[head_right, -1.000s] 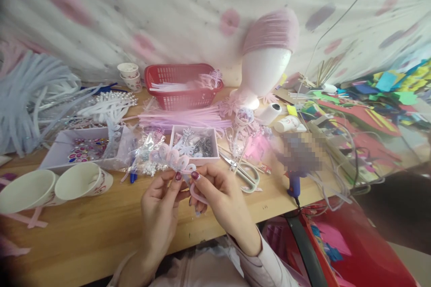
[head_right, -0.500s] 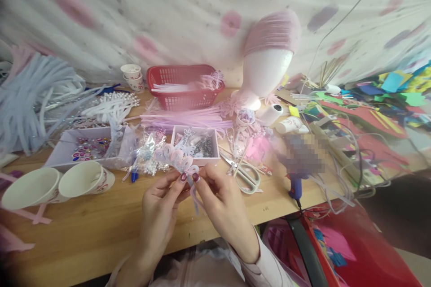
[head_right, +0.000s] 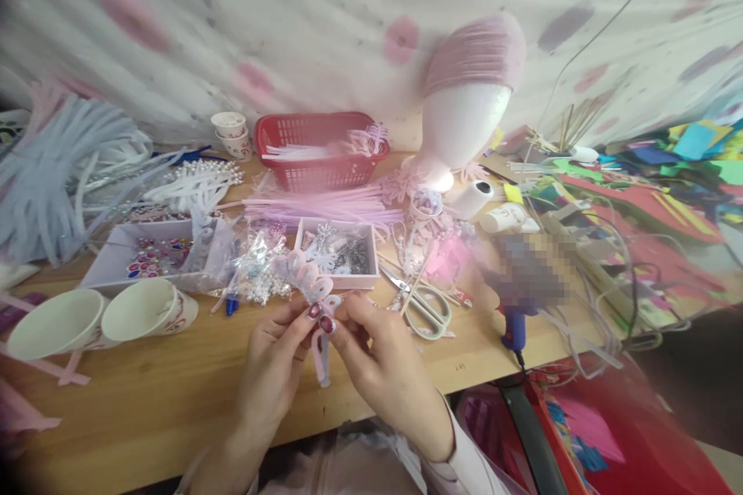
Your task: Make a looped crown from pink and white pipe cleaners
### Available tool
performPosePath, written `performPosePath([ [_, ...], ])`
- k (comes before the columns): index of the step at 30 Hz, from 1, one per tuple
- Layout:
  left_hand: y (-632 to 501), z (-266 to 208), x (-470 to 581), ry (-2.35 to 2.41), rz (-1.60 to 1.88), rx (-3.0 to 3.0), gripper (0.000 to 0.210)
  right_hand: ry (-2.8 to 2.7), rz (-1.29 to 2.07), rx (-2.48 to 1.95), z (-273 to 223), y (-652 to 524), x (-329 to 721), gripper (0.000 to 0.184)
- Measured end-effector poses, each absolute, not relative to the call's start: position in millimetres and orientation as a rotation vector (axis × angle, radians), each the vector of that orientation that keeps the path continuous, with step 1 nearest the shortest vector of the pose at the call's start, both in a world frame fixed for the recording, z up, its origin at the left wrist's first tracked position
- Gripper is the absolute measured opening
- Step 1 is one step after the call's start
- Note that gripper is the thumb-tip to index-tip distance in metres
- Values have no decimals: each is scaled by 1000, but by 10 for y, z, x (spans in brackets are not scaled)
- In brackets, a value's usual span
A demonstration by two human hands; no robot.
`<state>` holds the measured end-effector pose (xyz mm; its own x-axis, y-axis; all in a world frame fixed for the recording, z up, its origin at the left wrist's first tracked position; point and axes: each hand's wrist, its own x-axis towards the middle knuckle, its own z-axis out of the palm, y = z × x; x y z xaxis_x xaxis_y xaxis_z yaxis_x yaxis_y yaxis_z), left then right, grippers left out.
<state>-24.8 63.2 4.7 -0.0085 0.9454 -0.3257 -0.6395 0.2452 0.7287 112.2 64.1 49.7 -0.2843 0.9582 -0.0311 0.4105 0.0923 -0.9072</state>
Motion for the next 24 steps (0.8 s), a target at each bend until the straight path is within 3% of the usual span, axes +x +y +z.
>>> performPosePath([
  [4,624,57,-266,897,1257,408,26,-1842,1154,-1320,555,663,1290,32],
  [10,565,19,-333,867,1177,569,22,-1773,807,-1239,699,734,1449,3],
  [15,553,43,-370,897,1239,764,7,-1855,626,-1190,695,730,1388,9],
  [24,592,101,-371,972,1224,861,6,-1829,615,-1194,677,749,1350,15],
])
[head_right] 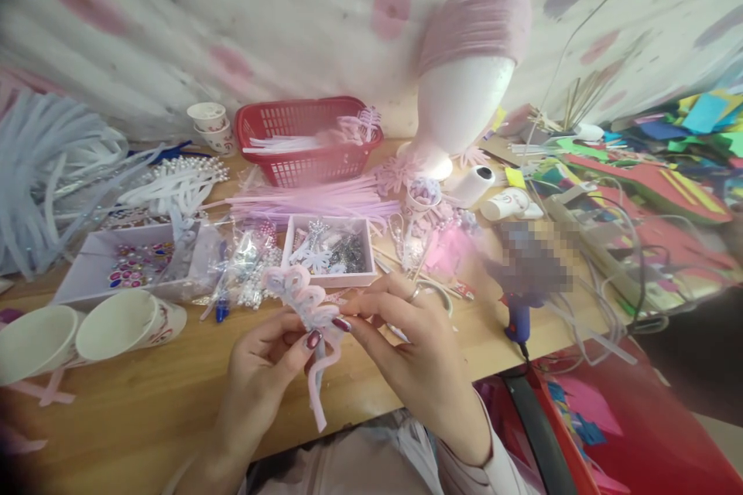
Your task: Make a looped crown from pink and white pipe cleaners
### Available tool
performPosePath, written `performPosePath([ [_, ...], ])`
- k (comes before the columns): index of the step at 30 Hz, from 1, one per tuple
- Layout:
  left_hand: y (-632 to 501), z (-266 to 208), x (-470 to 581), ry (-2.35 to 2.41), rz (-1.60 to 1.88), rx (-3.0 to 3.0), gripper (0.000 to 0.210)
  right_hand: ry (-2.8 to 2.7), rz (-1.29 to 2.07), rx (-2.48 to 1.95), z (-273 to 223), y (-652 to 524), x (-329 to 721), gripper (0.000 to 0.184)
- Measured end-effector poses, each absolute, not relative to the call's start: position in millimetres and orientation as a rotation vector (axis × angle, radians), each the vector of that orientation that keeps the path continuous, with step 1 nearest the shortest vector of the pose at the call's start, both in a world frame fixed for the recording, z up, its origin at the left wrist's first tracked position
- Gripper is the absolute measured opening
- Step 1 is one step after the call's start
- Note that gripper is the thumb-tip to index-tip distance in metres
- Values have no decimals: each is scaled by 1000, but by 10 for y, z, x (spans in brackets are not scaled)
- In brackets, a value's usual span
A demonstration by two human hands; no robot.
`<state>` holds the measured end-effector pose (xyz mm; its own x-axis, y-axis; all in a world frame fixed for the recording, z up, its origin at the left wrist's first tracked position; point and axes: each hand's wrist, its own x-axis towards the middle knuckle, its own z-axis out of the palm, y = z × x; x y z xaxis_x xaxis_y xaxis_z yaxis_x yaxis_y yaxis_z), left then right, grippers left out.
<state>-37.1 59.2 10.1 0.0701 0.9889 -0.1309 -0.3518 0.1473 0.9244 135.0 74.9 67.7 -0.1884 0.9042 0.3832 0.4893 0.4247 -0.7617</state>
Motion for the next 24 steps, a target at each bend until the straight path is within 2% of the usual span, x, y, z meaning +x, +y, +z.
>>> performPosePath([
  [17,592,102,-371,1052,1233,831,8,-1759,725,-1331,567,742,1326,9],
  [24,586,102,-361,1026,1185,667,8,-1776,639,-1324,565,765,1286,12],
])
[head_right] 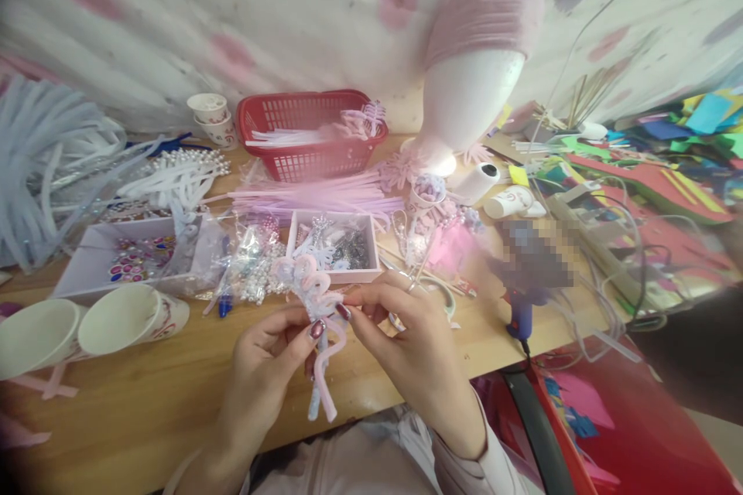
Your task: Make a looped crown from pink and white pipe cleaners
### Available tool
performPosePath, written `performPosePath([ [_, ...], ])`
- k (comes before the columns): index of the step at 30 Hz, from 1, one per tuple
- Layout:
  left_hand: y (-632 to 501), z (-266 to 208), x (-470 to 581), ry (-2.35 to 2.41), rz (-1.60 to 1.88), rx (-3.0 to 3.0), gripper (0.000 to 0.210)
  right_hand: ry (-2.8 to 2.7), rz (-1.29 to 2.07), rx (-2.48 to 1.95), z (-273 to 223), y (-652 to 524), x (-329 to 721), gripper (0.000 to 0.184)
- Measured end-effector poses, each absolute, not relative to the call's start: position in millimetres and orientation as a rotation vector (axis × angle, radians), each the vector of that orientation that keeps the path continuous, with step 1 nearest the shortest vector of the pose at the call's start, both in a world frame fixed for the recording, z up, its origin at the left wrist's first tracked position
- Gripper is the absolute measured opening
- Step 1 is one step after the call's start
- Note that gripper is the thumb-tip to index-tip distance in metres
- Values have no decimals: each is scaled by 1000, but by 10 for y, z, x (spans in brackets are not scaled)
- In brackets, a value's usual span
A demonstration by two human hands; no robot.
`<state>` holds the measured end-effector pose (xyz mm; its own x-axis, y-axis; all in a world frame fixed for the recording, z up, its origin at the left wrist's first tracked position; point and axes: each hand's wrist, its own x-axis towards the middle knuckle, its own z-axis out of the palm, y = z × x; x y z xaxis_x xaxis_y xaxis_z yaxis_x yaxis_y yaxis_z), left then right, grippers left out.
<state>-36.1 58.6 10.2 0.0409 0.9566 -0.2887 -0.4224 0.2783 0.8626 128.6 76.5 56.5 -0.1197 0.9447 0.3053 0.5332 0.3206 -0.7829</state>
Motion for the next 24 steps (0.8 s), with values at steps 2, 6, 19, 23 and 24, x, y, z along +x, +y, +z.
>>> performPosePath([
  [2,586,87,-368,1007,1140,624,11,-1783,614,-1320,559,764,1280,13],
  [6,601,80,-364,967,1093,555,16,-1798,579,-1318,559,758,1263,14],
  [19,671,150,-336,882,1051,309,24,-1641,437,-1463,538,734,1430,18],
  [23,666,155,-358,912,1036,295,26,-1379,446,-1473,459,703,1545,19],
  [24,662,153,-371,928,1045,295,28,-1322,440,-1484,431,695,1590,19],
])
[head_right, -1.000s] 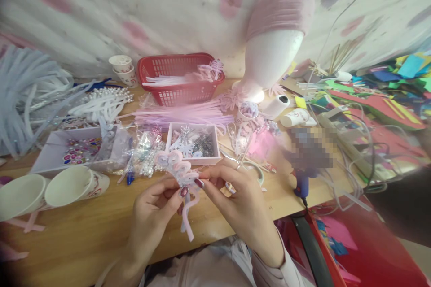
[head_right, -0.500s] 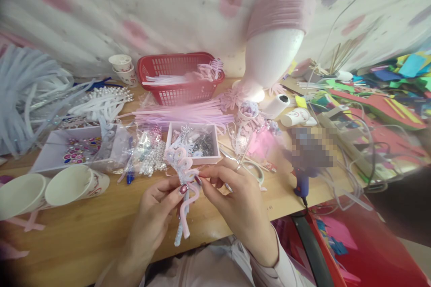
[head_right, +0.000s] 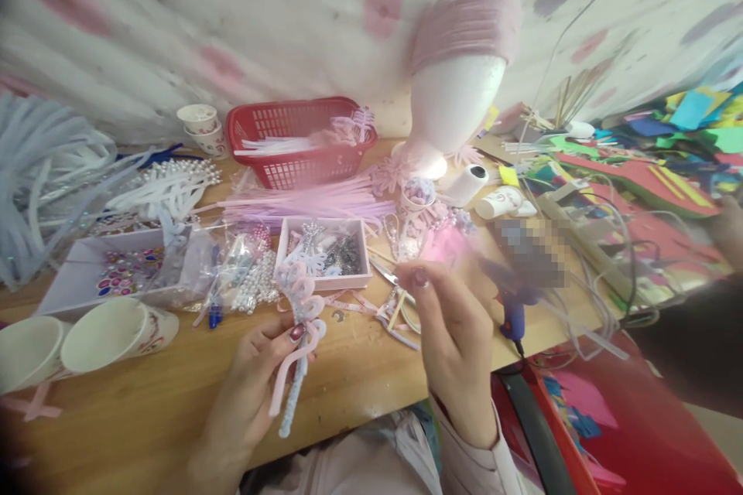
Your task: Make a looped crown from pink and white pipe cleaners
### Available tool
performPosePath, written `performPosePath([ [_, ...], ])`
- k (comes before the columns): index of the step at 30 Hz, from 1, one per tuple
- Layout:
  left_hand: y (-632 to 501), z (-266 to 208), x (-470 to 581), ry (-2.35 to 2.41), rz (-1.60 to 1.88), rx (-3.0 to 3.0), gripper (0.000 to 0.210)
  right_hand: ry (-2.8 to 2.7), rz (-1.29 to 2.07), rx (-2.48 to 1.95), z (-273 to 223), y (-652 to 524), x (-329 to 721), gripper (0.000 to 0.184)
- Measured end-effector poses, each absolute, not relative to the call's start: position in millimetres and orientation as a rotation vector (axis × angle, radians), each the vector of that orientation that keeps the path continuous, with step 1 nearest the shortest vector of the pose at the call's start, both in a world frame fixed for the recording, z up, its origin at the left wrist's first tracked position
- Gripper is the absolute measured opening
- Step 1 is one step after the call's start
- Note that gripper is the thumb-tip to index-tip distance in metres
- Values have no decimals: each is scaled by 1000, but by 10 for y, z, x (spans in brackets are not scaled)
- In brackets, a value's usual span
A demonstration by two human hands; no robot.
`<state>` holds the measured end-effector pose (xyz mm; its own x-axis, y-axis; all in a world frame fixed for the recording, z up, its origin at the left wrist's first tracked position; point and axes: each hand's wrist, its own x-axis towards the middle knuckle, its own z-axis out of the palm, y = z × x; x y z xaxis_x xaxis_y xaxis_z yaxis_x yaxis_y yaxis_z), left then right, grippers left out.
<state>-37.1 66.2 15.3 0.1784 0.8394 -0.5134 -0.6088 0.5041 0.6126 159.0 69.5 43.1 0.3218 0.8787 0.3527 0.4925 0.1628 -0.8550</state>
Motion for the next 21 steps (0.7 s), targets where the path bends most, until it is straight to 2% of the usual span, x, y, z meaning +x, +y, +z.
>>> performPosePath([
  [7,630,86,-469,1094,1153,394,35,-957,194,-1645,295,643,1952,16],
  [11,631,25,-453,1168,1144,421,36,-912,174,-1617,251,618,2062,19],
  [17,643,0,-358,1204,1099,488,37,-1262,176,-1603,115,639,2156,49],
  [21,616,-28,-313,1197,1090,539,39,-1411,213,-1593,49,781,2183,55],
])
